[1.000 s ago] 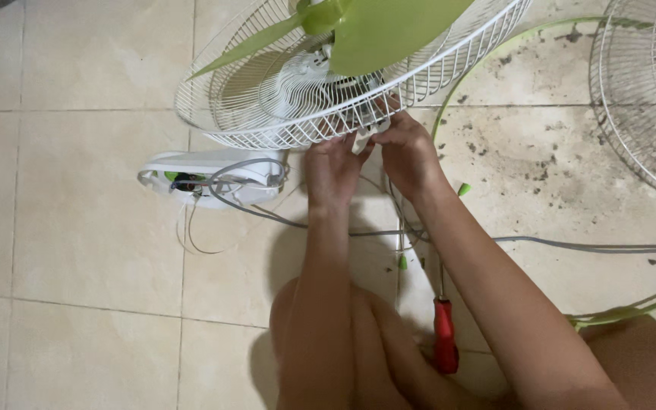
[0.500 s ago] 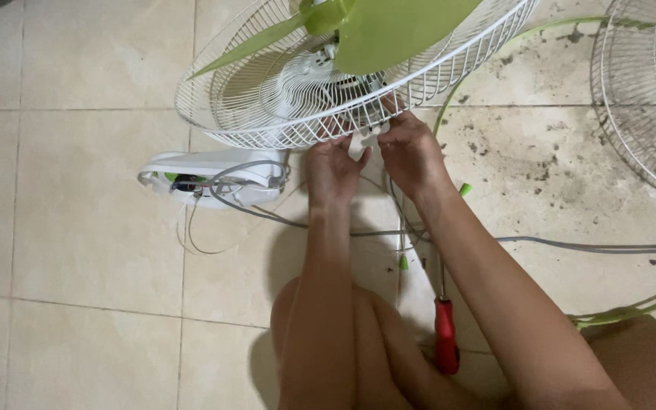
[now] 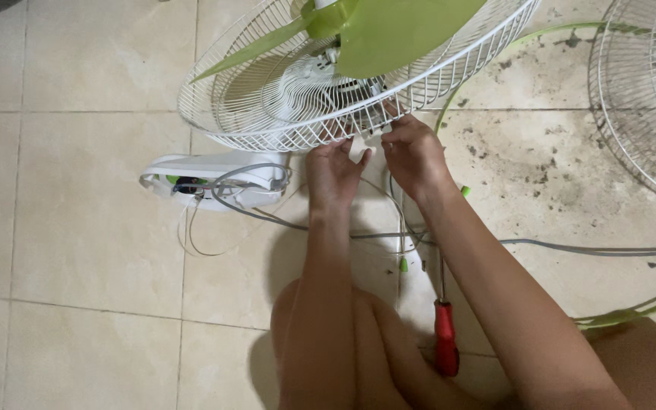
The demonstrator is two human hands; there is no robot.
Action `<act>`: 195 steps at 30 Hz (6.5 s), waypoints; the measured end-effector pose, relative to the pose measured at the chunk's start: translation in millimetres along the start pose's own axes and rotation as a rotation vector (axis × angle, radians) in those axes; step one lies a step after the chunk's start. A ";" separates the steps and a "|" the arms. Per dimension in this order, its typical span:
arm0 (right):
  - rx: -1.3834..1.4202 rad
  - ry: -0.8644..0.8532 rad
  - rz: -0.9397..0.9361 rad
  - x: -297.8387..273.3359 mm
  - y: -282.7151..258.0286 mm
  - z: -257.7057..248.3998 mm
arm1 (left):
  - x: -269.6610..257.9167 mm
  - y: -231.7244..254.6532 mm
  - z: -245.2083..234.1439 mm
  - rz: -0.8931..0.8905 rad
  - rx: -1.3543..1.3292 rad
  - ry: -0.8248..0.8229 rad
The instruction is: The person cleans a disassembled pedestal fan on the floor. They wipe the front and back metal grilles and the central hub with a cloth, then use a screwdriver to adjust the motor housing and base.
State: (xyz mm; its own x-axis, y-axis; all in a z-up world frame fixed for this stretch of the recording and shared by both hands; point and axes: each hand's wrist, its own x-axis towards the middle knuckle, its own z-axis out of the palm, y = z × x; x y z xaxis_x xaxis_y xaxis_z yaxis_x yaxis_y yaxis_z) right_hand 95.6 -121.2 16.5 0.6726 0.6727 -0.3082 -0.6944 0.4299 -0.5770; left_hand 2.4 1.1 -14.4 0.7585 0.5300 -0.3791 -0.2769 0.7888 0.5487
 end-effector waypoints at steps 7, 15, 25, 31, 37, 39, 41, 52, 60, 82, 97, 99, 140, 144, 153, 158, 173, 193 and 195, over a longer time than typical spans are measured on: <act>-0.097 0.052 -0.098 8.0 9.0 -11.5 | 9.6 -7.3 -4.7 0.002 0.049 0.076; -0.617 0.284 -0.167 25.1 13.3 -16.6 | 17.2 -22.0 -7.3 0.004 0.113 0.127; -1.255 0.137 -0.518 33.8 12.7 -9.4 | 25.1 -30.4 -12.9 0.052 0.348 0.193; -1.363 0.079 -0.702 48.7 14.3 -33.0 | 28.1 -34.3 -10.5 0.153 0.265 0.198; -2.300 -0.114 -0.596 92.7 11.7 -52.5 | 30.5 -34.2 -13.4 0.102 0.227 0.299; -1.772 -0.097 -0.497 100.1 4.6 -54.9 | 29.7 -35.2 -15.2 0.107 0.236 0.318; -1.409 -0.097 -0.376 104.5 0.5 -53.7 | 29.6 -38.1 -17.3 0.155 0.265 0.293; -1.277 -0.127 -0.184 70.5 -12.3 -5.7 | 12.6 -28.7 -27.0 0.552 0.594 0.376; -1.318 0.093 0.133 12.8 -40.0 98.8 | -55.6 17.8 25.8 0.704 0.430 0.198; -1.696 0.071 0.094 -88.0 -96.1 208.9 | -216.2 123.1 119.9 0.390 0.471 0.023; -1.529 -0.018 0.332 -85.5 -109.0 210.8 | -213.4 112.5 111.0 0.425 0.511 0.008; -1.525 -0.020 0.352 -86.9 -108.4 209.6 | -212.6 106.8 111.8 0.438 0.536 0.022; -0.851 -0.066 -0.072 -143.6 -107.7 98.0 | -229.7 68.9 138.7 1.177 1.576 -0.104; -0.853 -0.064 -0.084 -141.5 -103.0 91.9 | -230.4 63.1 141.4 1.121 1.611 -0.055; -0.842 -0.080 -0.115 -141.9 -92.8 81.3 | -241.4 53.9 142.2 1.098 1.612 0.002; -0.785 -0.077 -0.111 -145.6 -86.8 80.6 | -250.7 50.4 143.4 1.113 1.589 0.020; -0.678 -0.002 -0.367 -216.6 -60.0 66.1 | -250.8 49.7 137.7 1.136 1.621 0.089; -1.881 0.306 0.509 -311.5 58.7 -62.7 | -243.9 54.6 140.5 1.194 1.548 0.133; -1.859 0.289 0.517 -307.5 57.8 -69.6 | -244.2 56.4 140.1 1.167 1.543 0.130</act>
State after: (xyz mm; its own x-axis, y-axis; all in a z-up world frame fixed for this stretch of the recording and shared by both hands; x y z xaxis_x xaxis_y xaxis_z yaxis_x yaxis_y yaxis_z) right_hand -133.5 -345.2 25.3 0.6746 0.3191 -0.6657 0.1536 -0.9427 -0.2962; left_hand -115.8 -127.5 213.6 0.5520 0.5826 0.5966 0.1972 -0.7863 0.5855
